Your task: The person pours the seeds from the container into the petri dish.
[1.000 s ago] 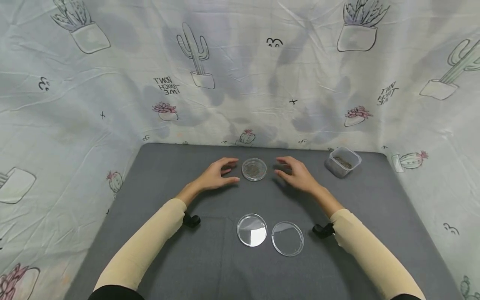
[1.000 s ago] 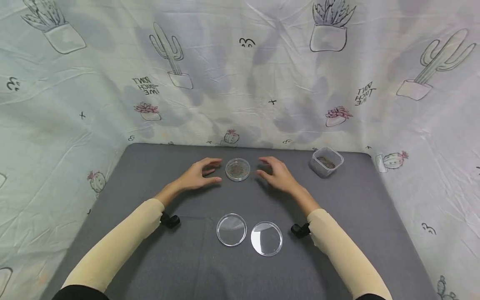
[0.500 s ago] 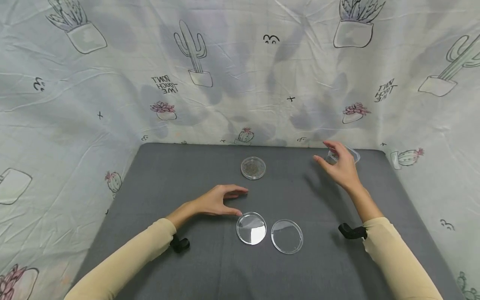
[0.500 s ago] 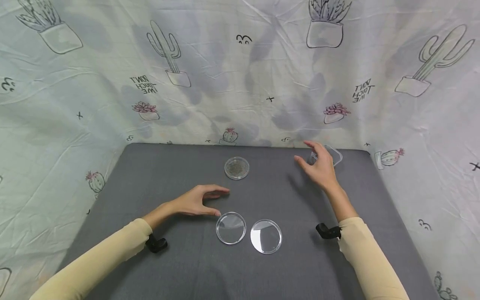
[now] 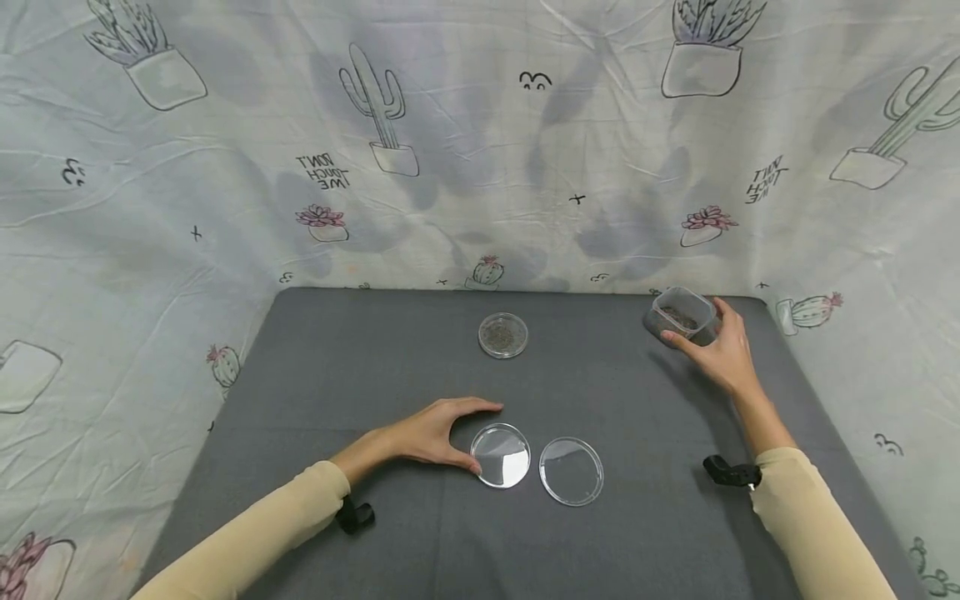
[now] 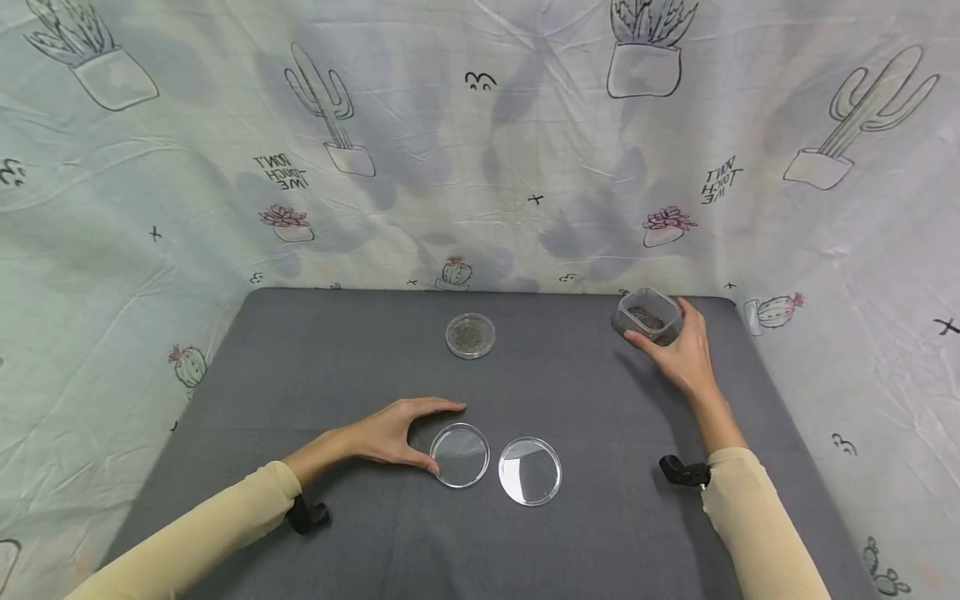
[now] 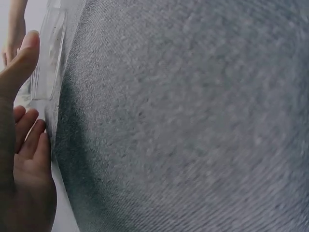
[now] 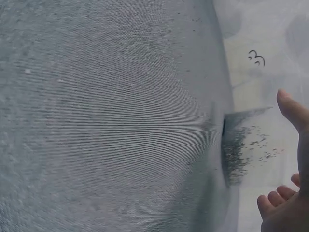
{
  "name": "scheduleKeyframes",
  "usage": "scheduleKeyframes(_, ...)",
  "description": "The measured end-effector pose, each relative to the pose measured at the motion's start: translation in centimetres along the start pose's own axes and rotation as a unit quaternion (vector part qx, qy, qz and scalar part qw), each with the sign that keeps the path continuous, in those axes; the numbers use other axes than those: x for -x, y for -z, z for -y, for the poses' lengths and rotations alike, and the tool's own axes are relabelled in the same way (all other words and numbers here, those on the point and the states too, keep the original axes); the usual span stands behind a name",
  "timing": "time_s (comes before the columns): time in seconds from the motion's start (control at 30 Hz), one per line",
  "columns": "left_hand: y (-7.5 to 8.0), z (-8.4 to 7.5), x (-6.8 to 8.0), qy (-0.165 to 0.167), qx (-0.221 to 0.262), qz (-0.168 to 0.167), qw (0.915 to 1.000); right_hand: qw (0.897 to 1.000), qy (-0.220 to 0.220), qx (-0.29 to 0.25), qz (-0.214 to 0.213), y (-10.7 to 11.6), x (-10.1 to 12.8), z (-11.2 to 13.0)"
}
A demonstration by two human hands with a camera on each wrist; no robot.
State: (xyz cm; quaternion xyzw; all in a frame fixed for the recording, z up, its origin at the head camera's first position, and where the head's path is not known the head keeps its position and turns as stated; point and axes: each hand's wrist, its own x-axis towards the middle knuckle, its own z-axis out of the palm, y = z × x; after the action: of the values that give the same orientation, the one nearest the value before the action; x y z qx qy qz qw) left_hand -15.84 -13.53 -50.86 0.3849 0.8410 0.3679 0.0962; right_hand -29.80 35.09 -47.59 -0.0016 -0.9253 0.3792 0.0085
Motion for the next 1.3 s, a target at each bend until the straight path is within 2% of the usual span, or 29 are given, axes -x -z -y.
scheduleKeyframes(0.23, -0.2, -0.4, 0.5, 0.003, 0.017, 0.0, 0.9998, 1.0, -0.006, -0.024, -0.015, -0.9, 0.4, -0.9)
scheduleKeyframes(0.67, -1.0, -0.2, 1.7, -0.038, 0.038, -0.011, 0.9985, 0.997, -0.039, -0.058, -0.014, -1.6, 1.0, -1.3)
scheduleKeyframes(1.0, -0.7, -0.4, 2.3, -0.037, 0.04, 0.0, 0.9985, 0.996, -0.046, -0.068, -0.018, -1.8, 2.0, -1.5)
scheduleKeyframes(1.3, -0.7, -0.1, 3.0, -0.012, 0.049, 0.017, 0.9986, 0.996, -0.045, -0.072, -0.019, -1.7, 3.3, -0.6)
